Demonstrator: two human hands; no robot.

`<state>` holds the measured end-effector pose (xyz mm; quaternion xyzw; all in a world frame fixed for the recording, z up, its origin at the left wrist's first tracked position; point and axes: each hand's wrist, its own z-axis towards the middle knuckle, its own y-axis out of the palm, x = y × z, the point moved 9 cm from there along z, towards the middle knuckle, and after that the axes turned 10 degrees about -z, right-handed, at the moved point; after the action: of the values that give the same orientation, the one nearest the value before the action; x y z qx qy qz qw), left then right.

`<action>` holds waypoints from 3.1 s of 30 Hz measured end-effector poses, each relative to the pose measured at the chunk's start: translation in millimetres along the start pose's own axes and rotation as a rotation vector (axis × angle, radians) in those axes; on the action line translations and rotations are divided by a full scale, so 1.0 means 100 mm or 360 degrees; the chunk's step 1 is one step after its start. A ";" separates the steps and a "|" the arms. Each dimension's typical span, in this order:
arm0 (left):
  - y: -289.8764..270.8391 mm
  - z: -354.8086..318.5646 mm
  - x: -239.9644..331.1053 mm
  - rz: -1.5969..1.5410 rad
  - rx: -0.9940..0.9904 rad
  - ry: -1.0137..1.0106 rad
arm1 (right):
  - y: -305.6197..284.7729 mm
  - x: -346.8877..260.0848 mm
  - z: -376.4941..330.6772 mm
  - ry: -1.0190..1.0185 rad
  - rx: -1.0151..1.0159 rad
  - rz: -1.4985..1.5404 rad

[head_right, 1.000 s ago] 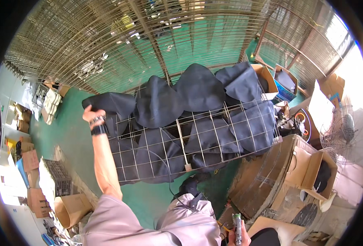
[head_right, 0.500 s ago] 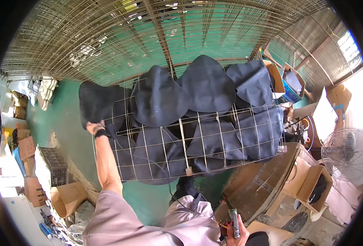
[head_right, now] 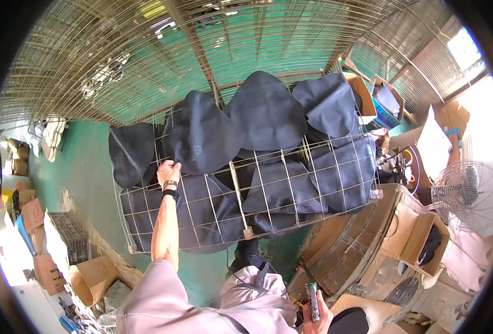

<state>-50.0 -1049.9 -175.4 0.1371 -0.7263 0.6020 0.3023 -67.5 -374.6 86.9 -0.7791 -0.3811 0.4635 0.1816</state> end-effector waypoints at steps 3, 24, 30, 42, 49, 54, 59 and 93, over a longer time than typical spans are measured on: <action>-0.20 0.09 0.16 -0.0153 0.0361 0.0199 | 0.00 0.01 -0.05 0.0105 -0.0068 -0.0080; -0.21 0.93 -0.45 -0.1178 0.0418 0.0227 | -0.10 0.41 -0.79 -0.0028 0.0158 -0.0053; -0.16 0.35 -0.14 -0.0100 0.0601 -0.0031 | -0.01 0.61 -1.11 0.0355 0.0280 0.0262; 0.06 -5.25 2.67 -0.2321 -0.3357 -0.0182 | -0.06 1.65 -2.35 0.0365 0.0974 0.0186; -0.45 -7.22 2.71 -0.1948 -0.4295 -0.0281 | 0.11 2.17 -3.51 0.0705 0.1325 0.0349; 0.21 -8.06 1.99 -0.1127 -0.3989 -0.0021 | 0.03 2.62 -4.26 0.0851 0.1658 0.0552; 2.42 -7.36 0.75 0.0123 -0.3116 0.0616 | 0.25 2.86 -4.32 0.1049 0.1956 0.0606; 2.89 -8.57 0.79 0.0038 -0.3009 0.2260 | 0.42 3.19 -4.90 0.1407 0.2166 0.0762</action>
<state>-39.2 -148.0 -277.4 -0.5132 -0.5539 -0.2304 0.6139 461.3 -123.8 121.4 -0.6691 0.2627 0.2704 0.6404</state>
